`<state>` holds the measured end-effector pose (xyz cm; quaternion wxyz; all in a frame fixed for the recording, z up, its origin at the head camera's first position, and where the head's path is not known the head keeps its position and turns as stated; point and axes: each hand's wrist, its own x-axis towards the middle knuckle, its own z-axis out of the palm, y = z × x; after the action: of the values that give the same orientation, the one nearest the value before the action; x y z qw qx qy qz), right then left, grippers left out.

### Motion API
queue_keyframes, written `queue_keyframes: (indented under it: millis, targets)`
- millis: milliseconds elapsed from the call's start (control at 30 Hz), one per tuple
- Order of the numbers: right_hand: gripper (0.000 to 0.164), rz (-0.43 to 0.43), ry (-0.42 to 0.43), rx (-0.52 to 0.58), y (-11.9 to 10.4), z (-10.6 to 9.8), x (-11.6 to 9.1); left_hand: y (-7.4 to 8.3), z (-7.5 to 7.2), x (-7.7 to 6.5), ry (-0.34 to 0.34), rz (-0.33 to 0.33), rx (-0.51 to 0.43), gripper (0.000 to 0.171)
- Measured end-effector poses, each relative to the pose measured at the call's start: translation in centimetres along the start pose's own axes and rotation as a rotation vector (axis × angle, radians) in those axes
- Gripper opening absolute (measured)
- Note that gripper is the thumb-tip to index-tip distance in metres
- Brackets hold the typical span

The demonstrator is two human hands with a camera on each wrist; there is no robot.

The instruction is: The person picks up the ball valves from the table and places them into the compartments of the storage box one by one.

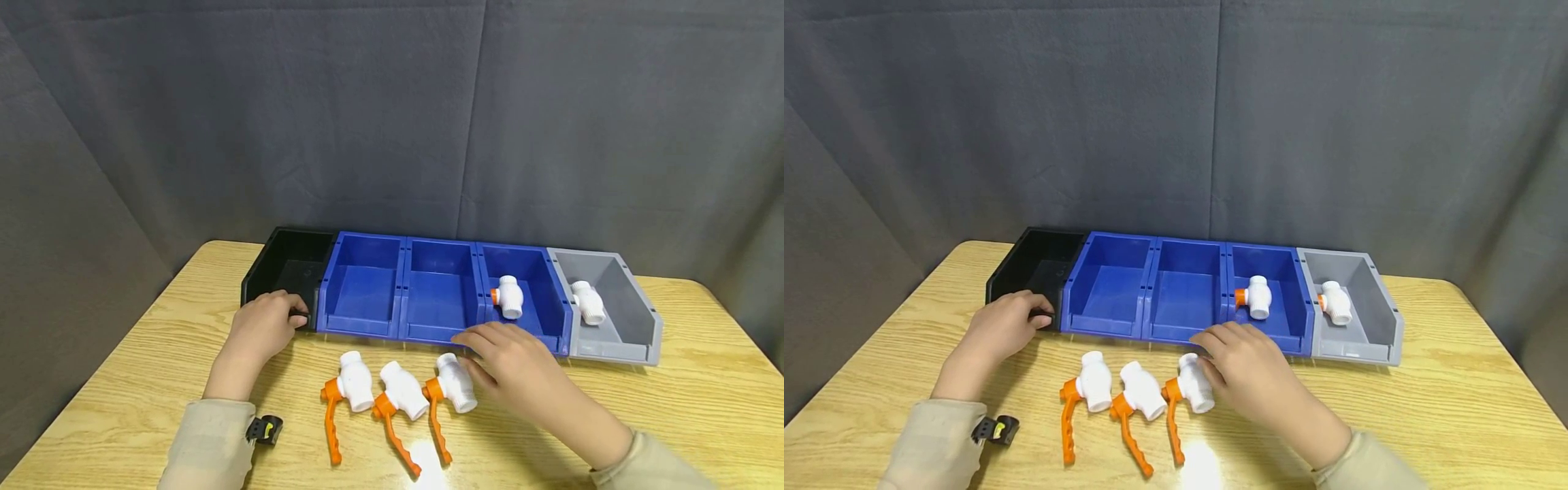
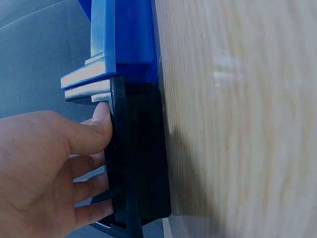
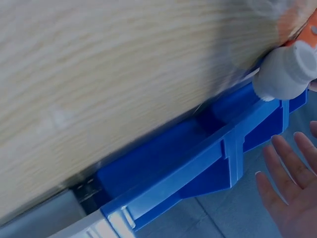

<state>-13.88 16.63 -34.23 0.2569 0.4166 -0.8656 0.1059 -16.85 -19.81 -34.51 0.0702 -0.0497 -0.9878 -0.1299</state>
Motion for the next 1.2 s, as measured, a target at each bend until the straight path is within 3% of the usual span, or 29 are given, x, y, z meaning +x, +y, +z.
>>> queue_keyframes:
  millis: [633, 1200]
  targets:
    - [0.029, 0.016, -0.155, 0.078, -2.2, 0.8, -0.2, 0.0, 0.0, 0.1, 0.005, -0.002, -0.003, 0.014]
    - [0.047, 0.039, -0.264, 0.085, -2.4, 1.4, 0.0, 0.0, 0.0, 0.0, 0.003, -0.009, -0.008, 0.014]
